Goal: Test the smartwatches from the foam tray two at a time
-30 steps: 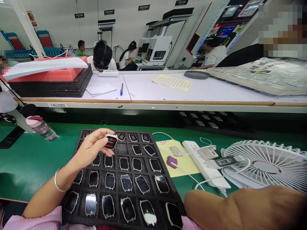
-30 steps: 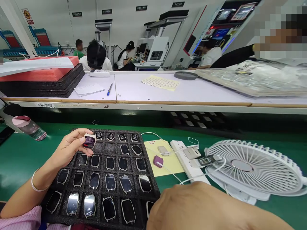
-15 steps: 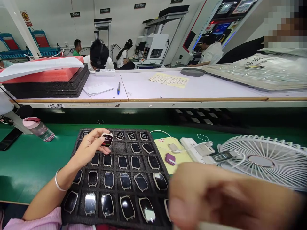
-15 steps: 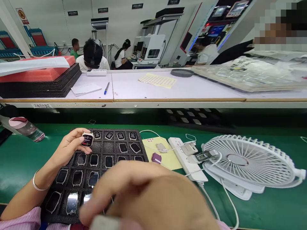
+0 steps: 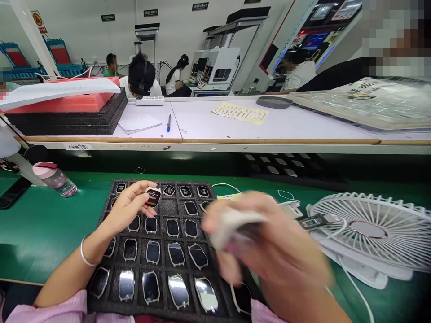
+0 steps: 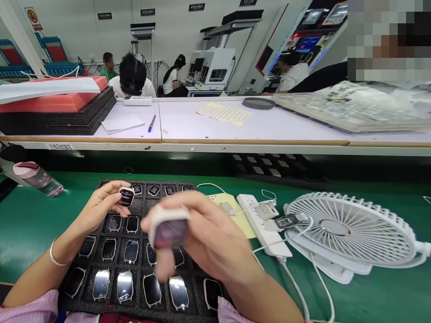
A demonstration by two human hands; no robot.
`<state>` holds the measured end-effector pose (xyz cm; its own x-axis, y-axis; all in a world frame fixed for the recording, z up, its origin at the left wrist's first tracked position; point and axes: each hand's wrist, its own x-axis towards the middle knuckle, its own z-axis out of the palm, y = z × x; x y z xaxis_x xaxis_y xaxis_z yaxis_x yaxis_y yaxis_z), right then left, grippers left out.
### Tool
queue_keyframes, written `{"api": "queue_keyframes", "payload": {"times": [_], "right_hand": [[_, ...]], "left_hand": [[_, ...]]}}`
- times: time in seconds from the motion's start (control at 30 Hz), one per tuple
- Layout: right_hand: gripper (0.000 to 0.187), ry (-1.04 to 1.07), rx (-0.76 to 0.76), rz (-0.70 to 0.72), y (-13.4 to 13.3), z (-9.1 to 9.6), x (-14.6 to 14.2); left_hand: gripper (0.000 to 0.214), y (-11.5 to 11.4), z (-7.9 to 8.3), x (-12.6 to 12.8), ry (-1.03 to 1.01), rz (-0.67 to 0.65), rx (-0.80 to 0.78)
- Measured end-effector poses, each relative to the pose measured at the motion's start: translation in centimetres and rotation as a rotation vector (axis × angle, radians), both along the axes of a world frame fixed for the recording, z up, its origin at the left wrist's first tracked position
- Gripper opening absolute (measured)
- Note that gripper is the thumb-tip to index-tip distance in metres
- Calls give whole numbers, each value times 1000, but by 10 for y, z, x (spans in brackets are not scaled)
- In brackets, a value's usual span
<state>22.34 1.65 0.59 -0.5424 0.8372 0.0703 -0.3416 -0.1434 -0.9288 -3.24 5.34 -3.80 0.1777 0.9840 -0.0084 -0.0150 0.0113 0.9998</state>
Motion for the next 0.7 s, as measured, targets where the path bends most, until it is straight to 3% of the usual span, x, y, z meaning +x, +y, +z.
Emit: {"api": "queue_keyframes", "payload": {"times": [0.1, 0.3, 0.43, 0.53, 0.63, 0.7], "right_hand": [[41, 28, -71, -35, 23, -24, -22], [40, -130, -46, -125, 65, -85, -44], [33, -100, -118, -140, 76, -100, -44], [43, -59, -182, -124, 83, -109, -41], [61, -129, -110, -103, 91, -124, -38], [62, -302, 54, -100, 95, -135, -35]], "left_hand": [[38, 0, -1, 0, 33, 2, 14], [35, 8, -15, 1, 122, 39, 33], [42, 17, -28, 0, 131, 19, -11], [63, 23, -41, -3, 96, -41, -37], [65, 29, -58, -7, 112, -89, -11], [54, 34, -69, -10, 240, -121, 42]]}}
